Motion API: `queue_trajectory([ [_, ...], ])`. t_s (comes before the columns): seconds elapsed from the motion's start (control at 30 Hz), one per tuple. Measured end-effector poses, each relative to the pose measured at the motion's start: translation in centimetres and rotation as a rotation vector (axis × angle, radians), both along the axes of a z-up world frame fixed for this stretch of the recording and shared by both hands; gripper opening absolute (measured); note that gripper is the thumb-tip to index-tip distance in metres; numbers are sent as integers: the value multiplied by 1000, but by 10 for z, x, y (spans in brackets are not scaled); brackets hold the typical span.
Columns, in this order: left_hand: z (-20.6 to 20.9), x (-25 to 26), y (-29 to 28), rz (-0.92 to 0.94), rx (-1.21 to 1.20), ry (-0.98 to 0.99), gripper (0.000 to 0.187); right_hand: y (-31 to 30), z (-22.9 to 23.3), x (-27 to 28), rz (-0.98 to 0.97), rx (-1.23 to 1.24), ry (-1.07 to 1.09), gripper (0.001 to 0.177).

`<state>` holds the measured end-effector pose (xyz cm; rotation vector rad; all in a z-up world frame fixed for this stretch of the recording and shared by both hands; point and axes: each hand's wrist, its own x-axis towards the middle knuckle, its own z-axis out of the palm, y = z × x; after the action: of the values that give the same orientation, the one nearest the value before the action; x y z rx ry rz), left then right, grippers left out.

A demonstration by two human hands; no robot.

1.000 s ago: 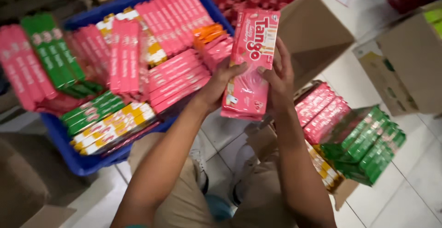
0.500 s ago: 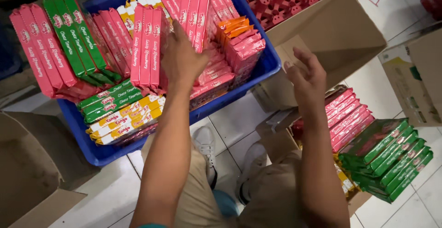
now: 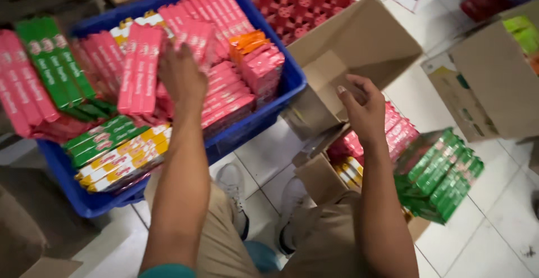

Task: The person packs various snack packets, including pink, green, and yellow packages, from a blue crate into a cardboard box. The person repeatedly picks up stacks of snacks and places them into the box, organizing them by color and type.

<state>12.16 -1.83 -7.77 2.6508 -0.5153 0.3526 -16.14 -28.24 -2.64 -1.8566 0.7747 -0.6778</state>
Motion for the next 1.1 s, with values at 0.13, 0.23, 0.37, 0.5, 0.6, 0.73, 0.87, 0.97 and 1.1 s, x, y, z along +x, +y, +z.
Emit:
queue_trajectory([
  [0.13,-25,1,1,3,-72,-108,49,-17,8,-47,-99,11,42,38],
  [0.23,-16,-18,-7,-10,1,-290,40,-20,24,-82,-197,58,37,40],
  [0.37,-12,-34,-33,-241,-15,-300,53,-44,27,-133,-339,-40,97,38],
  [0.5,-9,-90,-78,-797,-121,-299,40,-71,17,-180,-568,-99,311,44],
  [0.6,-15,-167,-103,-1170,-87,-77,51,-85,5,-205,-645,-69,601,59],
  [0.73,-8,-227,-110,-1363,72,-162,56,-100,-15,-218,-571,-70,748,71],
  [0.87,-16,-237,-110,-1379,255,-93,47,-102,-25,-217,-567,-103,839,77],
  [0.97,-40,-228,-107,-1331,354,-43,48,-94,-17,-203,-592,-150,907,78],
  [1.1,-49,-219,-100,-1313,431,-13,49,-85,-14,-184,-610,-217,964,71],
])
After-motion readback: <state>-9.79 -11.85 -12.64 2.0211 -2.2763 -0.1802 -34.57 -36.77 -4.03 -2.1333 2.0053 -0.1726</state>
